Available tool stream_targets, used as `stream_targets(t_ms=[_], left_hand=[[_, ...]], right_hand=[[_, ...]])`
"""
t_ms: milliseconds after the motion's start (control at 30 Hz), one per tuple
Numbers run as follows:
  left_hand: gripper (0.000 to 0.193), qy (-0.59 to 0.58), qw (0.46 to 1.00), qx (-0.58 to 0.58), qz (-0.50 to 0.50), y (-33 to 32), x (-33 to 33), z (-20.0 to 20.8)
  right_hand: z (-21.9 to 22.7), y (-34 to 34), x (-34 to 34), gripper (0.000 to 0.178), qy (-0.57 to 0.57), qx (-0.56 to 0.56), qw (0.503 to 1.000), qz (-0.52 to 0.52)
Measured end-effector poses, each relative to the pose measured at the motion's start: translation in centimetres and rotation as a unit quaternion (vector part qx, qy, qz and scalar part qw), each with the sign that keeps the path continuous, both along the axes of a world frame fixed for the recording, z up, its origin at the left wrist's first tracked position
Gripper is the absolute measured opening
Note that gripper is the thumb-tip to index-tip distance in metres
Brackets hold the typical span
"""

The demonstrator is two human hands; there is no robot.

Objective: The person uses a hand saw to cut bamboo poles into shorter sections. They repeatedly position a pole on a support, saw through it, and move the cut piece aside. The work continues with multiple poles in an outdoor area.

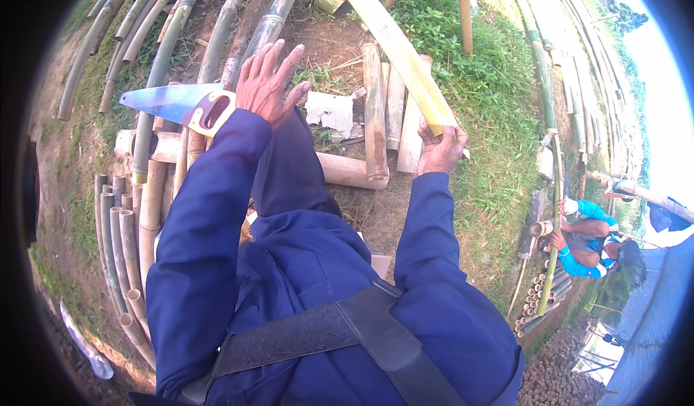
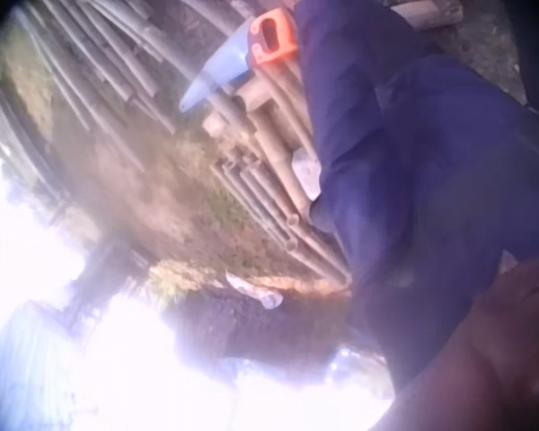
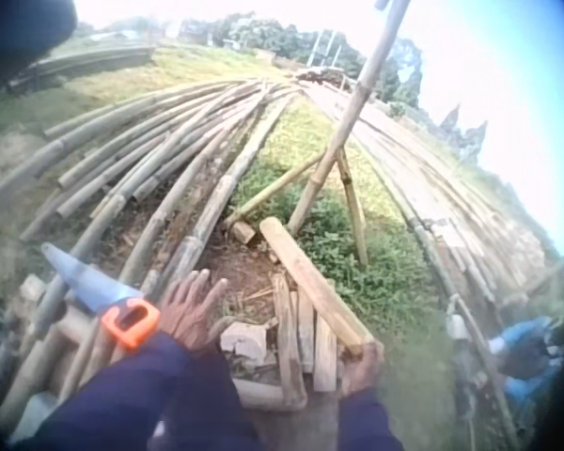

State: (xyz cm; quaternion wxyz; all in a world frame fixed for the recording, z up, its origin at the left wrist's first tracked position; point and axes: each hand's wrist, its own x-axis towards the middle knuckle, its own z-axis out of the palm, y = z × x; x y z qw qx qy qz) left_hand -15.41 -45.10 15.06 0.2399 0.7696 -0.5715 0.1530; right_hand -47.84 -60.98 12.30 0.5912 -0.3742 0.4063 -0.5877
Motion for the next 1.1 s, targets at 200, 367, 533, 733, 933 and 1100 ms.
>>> stream_targets(t_ms=[200, 367, 533, 733, 933, 1100], left_hand=[[0.074, 0.085, 0.985, 0.140, 0.057, 11.0, -0.5, -6.3], [0.074, 0.034, 0.978, 0.155, 0.135, 22.6, 0.5, -12.1], [0.058, 0.069, 0.946, 0.045, 0.315, 31.6, 5.2, -9.8], [0.045, 0.158, 0.863, -0.008, 0.480, 35.2, 14.3, -14.4], [0.046, 0.337, 0.749, -0.126, 0.556, 38.8, 21.5, -17.9], [0.051, 0.349, 0.737, -0.074, 0.574, 38.6, 21.3, -16.6]], right_hand=[[-13.1, -2.2, -1.2, 0.054, -0.037, 0.192, 0.978, -0.078], [-18.4, 0.0, -4.8, 0.055, -0.035, 0.308, 0.950, -0.026], [-14.6, -1.0, -1.2, 0.064, 0.382, 0.324, 0.865, -0.004], [-4.6, 8.0, 17.5, 0.042, 0.342, -0.212, 0.840, 0.364], [0.6, 15.2, 29.2, 0.060, 0.362, -0.606, 0.535, 0.464], [-1.8, 14.3, 31.6, 0.051, 0.432, -0.665, 0.371, 0.484]])
